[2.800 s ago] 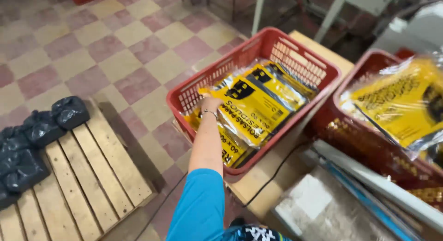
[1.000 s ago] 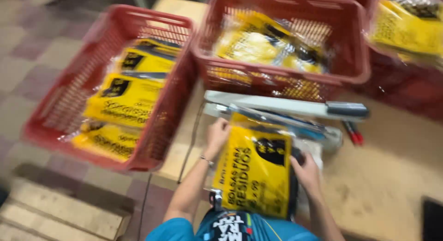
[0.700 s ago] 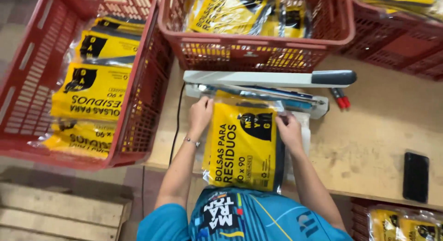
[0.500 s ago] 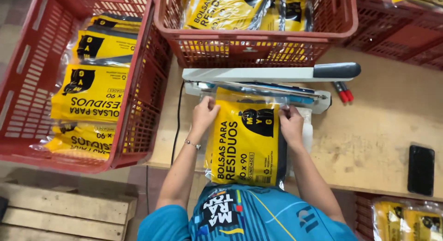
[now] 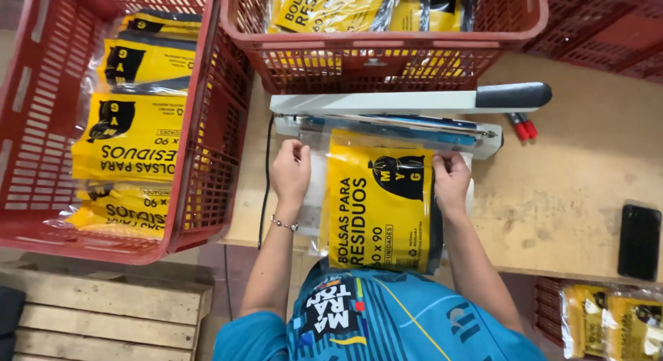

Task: Sealing plastic trash bags using a manual heat sealer and organizing them into crates

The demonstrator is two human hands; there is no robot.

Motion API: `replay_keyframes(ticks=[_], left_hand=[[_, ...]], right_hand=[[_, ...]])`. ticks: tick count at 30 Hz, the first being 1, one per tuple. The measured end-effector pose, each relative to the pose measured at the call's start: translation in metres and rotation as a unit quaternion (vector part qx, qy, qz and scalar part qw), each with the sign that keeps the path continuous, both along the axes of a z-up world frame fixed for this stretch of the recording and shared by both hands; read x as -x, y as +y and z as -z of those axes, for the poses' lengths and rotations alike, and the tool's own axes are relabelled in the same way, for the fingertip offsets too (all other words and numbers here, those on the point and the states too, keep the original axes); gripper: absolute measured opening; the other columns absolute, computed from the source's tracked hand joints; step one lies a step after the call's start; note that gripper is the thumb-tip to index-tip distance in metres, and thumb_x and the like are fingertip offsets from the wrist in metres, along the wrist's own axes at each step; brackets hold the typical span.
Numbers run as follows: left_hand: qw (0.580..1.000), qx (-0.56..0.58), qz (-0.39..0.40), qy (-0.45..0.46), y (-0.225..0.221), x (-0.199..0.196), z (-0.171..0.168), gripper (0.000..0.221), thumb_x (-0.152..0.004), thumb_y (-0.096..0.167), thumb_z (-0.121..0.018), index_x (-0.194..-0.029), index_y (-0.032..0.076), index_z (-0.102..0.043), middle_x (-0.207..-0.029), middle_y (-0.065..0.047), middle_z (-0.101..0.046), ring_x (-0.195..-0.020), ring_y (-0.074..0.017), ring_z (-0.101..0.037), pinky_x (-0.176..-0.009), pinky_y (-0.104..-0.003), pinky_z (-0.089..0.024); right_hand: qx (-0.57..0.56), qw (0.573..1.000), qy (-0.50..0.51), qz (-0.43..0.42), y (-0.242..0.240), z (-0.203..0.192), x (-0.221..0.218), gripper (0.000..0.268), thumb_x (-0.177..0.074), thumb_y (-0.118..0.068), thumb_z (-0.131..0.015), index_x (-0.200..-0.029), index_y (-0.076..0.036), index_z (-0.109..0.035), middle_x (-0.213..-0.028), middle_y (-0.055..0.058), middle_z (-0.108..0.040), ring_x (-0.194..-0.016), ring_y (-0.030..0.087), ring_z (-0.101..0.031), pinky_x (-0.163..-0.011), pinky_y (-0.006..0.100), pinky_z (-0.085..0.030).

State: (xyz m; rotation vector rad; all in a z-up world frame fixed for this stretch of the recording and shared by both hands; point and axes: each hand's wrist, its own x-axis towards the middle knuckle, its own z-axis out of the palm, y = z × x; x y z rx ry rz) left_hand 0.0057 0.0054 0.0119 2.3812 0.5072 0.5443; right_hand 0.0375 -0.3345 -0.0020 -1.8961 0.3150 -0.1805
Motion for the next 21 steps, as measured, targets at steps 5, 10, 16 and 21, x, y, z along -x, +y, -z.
replay_keyframes(ticks=[5,10,16,21], left_hand=[[0.955,0.086,0.114,0.262,-0.014,-0.008,-0.008,0.053,-0.086,0.062,-0.066,-0.118,0.020,-0.063,-0.098,-0.001,-0.078,-0.106,-0.0295,-0.071,-0.091,-0.047,-0.055],[0.963,0.102,0.095,0.228,-0.014,-0.026,0.013,0.030,-0.084,0.049,-0.074,-0.098,0.023,-0.069,-0.083,0.002,-0.076,-0.093,-0.0297,-0.072,-0.083,-0.045,-0.056],[0.982,0.126,0.096,0.100,-0.034,-0.039,0.016,0.015,-0.097,0.032,-0.062,-0.102,0.018,-0.061,-0.091,-0.014,-0.074,-0.095,-0.0394,-0.072,-0.084,-0.050,-0.056],[0.974,0.081,0.132,0.163,-0.038,-0.040,0.001,0.023,-0.093,0.041,-0.066,-0.100,0.019,-0.064,-0.086,-0.012,-0.076,-0.092,-0.0393,-0.073,-0.083,-0.051,-0.056]], right_hand=[[-0.028,0.997,-0.060,0.043,0.002,0.039,-0.026,0.005,-0.095,-0.010,-0.068,-0.097,-0.010,-0.073,-0.075,0.006,-0.064,-0.072,0.014,-0.057,-0.068,0.031,-0.049],[-0.018,0.995,-0.075,0.057,0.004,0.032,-0.041,0.002,-0.096,-0.013,-0.071,-0.096,-0.014,-0.072,-0.078,0.003,-0.067,-0.076,0.014,-0.063,-0.071,0.030,-0.052],[0.176,0.984,0.016,0.015,-0.005,0.028,-0.041,0.015,-0.101,-0.035,-0.065,-0.102,-0.021,-0.068,-0.084,0.010,-0.072,-0.090,0.039,-0.071,-0.083,0.051,-0.054],[0.253,0.963,0.085,-0.028,-0.007,0.027,-0.040,0.020,-0.101,-0.044,-0.060,-0.103,-0.025,-0.068,-0.087,0.009,-0.075,-0.096,0.040,-0.072,-0.089,0.054,-0.054]])
